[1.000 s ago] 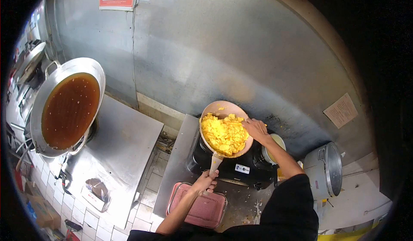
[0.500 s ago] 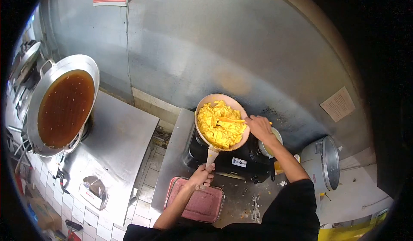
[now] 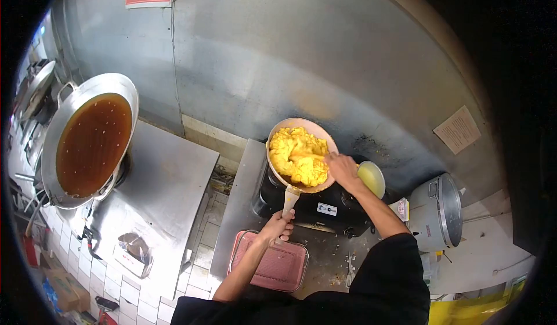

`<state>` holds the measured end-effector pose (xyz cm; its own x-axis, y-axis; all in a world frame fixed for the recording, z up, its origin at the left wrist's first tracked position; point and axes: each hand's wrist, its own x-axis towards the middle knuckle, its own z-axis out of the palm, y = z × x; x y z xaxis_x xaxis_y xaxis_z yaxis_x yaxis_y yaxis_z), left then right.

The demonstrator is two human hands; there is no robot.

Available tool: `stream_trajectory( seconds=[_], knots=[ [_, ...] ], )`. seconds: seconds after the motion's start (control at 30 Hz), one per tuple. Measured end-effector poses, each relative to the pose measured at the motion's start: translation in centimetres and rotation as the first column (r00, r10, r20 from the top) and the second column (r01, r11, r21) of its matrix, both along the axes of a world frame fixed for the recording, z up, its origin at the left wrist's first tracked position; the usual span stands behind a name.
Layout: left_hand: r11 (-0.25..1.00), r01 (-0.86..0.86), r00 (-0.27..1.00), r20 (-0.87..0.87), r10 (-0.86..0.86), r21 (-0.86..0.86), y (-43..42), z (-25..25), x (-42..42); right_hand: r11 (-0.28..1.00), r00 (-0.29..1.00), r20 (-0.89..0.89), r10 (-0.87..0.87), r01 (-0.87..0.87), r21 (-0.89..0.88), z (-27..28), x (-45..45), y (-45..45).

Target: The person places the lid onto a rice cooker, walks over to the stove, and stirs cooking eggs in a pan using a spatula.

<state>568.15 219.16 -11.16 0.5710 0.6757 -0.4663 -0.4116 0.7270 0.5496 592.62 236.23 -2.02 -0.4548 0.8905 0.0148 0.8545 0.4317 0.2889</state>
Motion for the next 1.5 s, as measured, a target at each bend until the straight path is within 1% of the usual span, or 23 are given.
stream_trajectory(
  seconds=[0.03, 0.13, 0.17, 0.2, 0.27, 0.4, 0.47, 0.57, 0.63, 0.67, 0.7, 0.73, 0.8, 0.9, 1.0, 1.03, 1.13, 1.17, 1.27, 1.33, 1.4, 1.43, 1.5],
  knots=[
    [1.000, 0.002, 1.000, 0.000, -0.002, 0.004, 0.0, -0.1, -0.1, 0.999, 0.998, -0.063, 0.023, -0.020, 0.043, 1.6, 0.0, -0.2],
    [1.000, 0.003, 1.000, 0.006, -0.003, -0.008, -0.2, -0.2, 0.1, 0.985, 0.988, -0.075, -0.137, 0.144, 0.094, -1.5, 3.3, 1.6],
    [1.000, -0.002, 1.000, 0.008, 0.002, -0.013, 0.0, -0.1, 0.1, 0.980, 0.980, -0.028, -0.197, 0.198, 0.026, -1.7, 2.5, 0.8],
    [1.000, 0.000, 1.000, 0.004, 0.000, -0.011, -0.1, 0.0, 0.2, 0.989, 0.991, 0.023, -0.136, 0.137, -0.063, -1.7, 2.0, -0.2],
    [1.000, -0.009, 1.000, -0.005, 0.009, -0.012, -0.1, 0.2, 0.0, 0.994, 0.995, -0.082, -0.053, 0.044, -0.100, -1.1, 2.0, -1.6],
    [1.000, -0.001, 1.000, 0.014, 0.001, -0.008, -0.2, -0.5, 0.2, 0.996, 0.997, 0.078, 0.012, -0.005, -0.084, 6.4, 2.9, -1.3],
    [1.000, -0.007, 1.000, 0.028, 0.007, -0.016, -0.1, -0.3, 0.1, 0.985, 0.997, 0.039, 0.071, -0.064, -0.161, 11.8, 2.0, -1.7],
    [1.000, -0.009, 1.000, 0.028, 0.009, -0.006, -0.1, -0.4, 0.2, 0.894, 0.968, 0.127, 0.218, -0.145, -0.424, 10.8, 2.7, 0.2],
    [1.000, -0.010, 1.000, 0.022, 0.010, -0.007, -0.1, -0.5, 0.2, 0.896, 0.921, 0.240, 0.307, -0.195, -0.399, 5.0, 2.2, 0.4],
    [1.000, -0.014, 1.000, 0.022, 0.014, -0.006, -0.1, -0.5, 0.3, 0.921, 0.940, 0.209, 0.271, -0.190, -0.340, 1.9, 1.9, 0.2],
    [1.000, -0.016, 0.999, 0.028, 0.016, -0.006, -0.1, -0.3, 0.3, 0.912, 0.945, 0.079, 0.318, -0.283, -0.296, 1.8, 0.0, -1.2],
    [1.000, -0.020, 0.999, 0.032, 0.021, -0.007, -0.2, -0.1, 0.3, 0.930, 0.939, 0.075, 0.335, -0.317, -0.186, 1.1, -0.9, -2.0],
    [1.000, -0.024, 0.999, 0.040, 0.024, -0.006, 0.0, -0.1, 0.1, 0.978, 0.980, -0.002, 0.200, -0.200, -0.065, 0.2, -1.9, -2.2],
    [1.000, -0.011, 0.999, 0.047, 0.011, -0.009, 0.0, -0.5, 0.1, 1.000, 0.995, -0.098, -0.013, 0.011, -0.016, -0.3, -1.6, -1.1],
    [1.000, -0.013, 0.999, 0.038, 0.014, -0.017, -0.2, -0.2, 0.1, 0.983, 0.976, -0.118, -0.183, 0.182, -0.014, -1.6, 0.5, -0.4],
    [1.000, -0.012, 0.999, 0.033, 0.013, -0.019, -0.3, 0.1, 0.1, 0.975, 0.966, -0.139, -0.219, 0.220, -0.005, -2.3, 1.0, -0.7],
    [1.000, -0.014, 0.999, 0.042, 0.015, -0.021, 0.1, 0.0, -0.1, 0.974, 0.967, -0.158, -0.199, 0.176, -0.144, -0.1, 0.4, -2.8],
    [1.000, -0.009, 0.999, 0.051, 0.011, -0.029, -0.1, -0.2, 0.0, 0.958, 0.974, -0.083, -0.210, 0.188, -0.219, 1.9, 0.2, -3.1],
    [1.000, -0.010, 0.998, 0.064, 0.010, -0.004, -0.1, -0.5, 0.1, 0.972, 0.997, -0.015, -0.078, 0.072, -0.224, 8.1, 1.0, -2.8],
    [1.000, -0.007, 0.998, 0.056, 0.007, -0.005, 0.0, -0.6, 0.2, 0.972, 0.999, -0.053, 0.007, -0.020, -0.236, 10.8, 2.6, -1.7],
    [1.000, -0.014, 1.000, 0.024, 0.014, -0.002, -0.1, -0.1, 0.0, 0.919, 0.999, 0.041, -0.032, 0.046, -0.393, 13.4, 2.4, 0.3],
    [1.000, -0.015, 1.000, 0.003, 0.015, -0.002, -0.1, 0.3, 0.0, 0.880, 0.995, 0.085, -0.046, 0.081, -0.468, 13.8, 2.3, 0.9],
    [1.000, -0.009, 1.000, 0.027, 0.008, 0.008, -0.3, -0.6, 0.2, 0.847, 0.950, 0.276, 0.144, 0.026, -0.530, 12.5, 1.4, 2.0]
  ],
)
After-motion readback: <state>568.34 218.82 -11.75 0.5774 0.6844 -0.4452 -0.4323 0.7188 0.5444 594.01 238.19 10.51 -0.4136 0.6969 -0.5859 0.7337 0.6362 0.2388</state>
